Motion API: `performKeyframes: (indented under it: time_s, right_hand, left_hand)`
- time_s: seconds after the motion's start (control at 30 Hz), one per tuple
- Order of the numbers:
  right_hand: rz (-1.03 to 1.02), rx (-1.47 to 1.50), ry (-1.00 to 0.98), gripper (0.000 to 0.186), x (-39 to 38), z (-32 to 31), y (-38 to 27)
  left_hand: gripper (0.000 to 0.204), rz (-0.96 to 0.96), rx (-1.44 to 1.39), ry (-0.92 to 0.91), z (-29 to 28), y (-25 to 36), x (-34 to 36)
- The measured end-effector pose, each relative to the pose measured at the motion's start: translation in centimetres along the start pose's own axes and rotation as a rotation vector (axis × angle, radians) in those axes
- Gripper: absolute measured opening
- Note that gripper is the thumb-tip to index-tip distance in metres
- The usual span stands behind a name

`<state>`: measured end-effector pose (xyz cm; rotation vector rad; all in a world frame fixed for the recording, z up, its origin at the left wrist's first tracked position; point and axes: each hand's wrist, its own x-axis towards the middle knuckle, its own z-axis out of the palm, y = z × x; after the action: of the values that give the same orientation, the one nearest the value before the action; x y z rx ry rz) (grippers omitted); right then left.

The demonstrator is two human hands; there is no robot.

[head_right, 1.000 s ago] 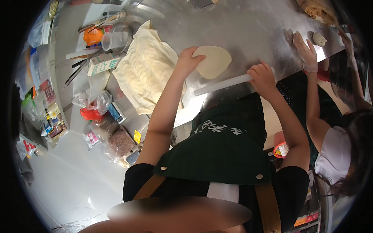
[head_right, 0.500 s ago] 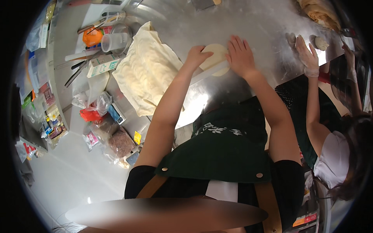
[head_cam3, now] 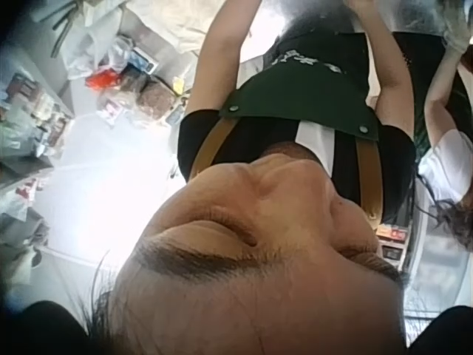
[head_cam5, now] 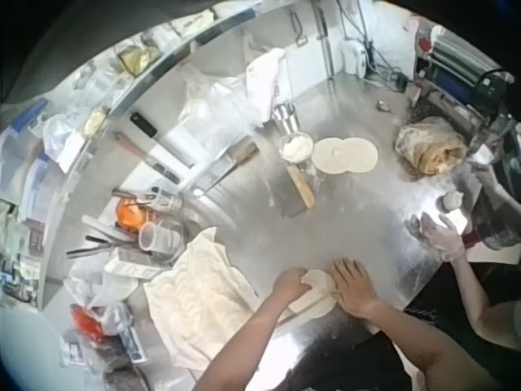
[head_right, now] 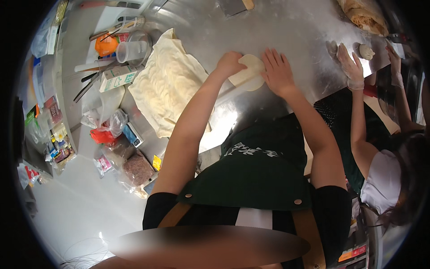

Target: Rolling out small pieces of dough into flat circles using a rolling pin on a stainless steel counter.

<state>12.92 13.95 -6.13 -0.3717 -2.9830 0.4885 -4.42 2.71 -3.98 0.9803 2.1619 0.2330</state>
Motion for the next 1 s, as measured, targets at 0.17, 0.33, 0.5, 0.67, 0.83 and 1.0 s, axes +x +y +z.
performKeyframes:
  time_s: [0.17,0.33,0.5,0.67,0.83,1.0]
  right_hand:
    - [-0.144,0.076,0.018,0.039,-6.4,-1.7,2.0]
    - [-0.157,0.141,-0.059,0.035,-8.1,-4.1,2.1]
    - [-0.181,0.202,0.035,0.034,-6.3,-5.2,1.9]
    - [-0.266,0.188,-0.050,0.036,-1.0,-4.0,2.7]
    - [-0.122,0.110,0.019,0.041,2.7,-1.0,1.2]
    - [0.053,-0.111,0.077,0.048,-1.9,0.9,0.9]
  left_hand:
    - [0.021,0.099,0.167,0.141,0.5,3.2,-3.6]
    - [0.018,0.133,-0.374,0.211,-2.3,3.2,-8.1]
    - [0.023,-0.020,-0.321,0.260,0.6,-0.8,-5.7]
    - [0.026,-0.064,-0.500,0.282,3.0,-2.5,-3.2]
    - [0.025,-0.175,-0.783,0.271,4.5,-3.5,-2.2]
    - [0.023,-0.171,-1.065,0.362,4.1,-2.0,-3.1]
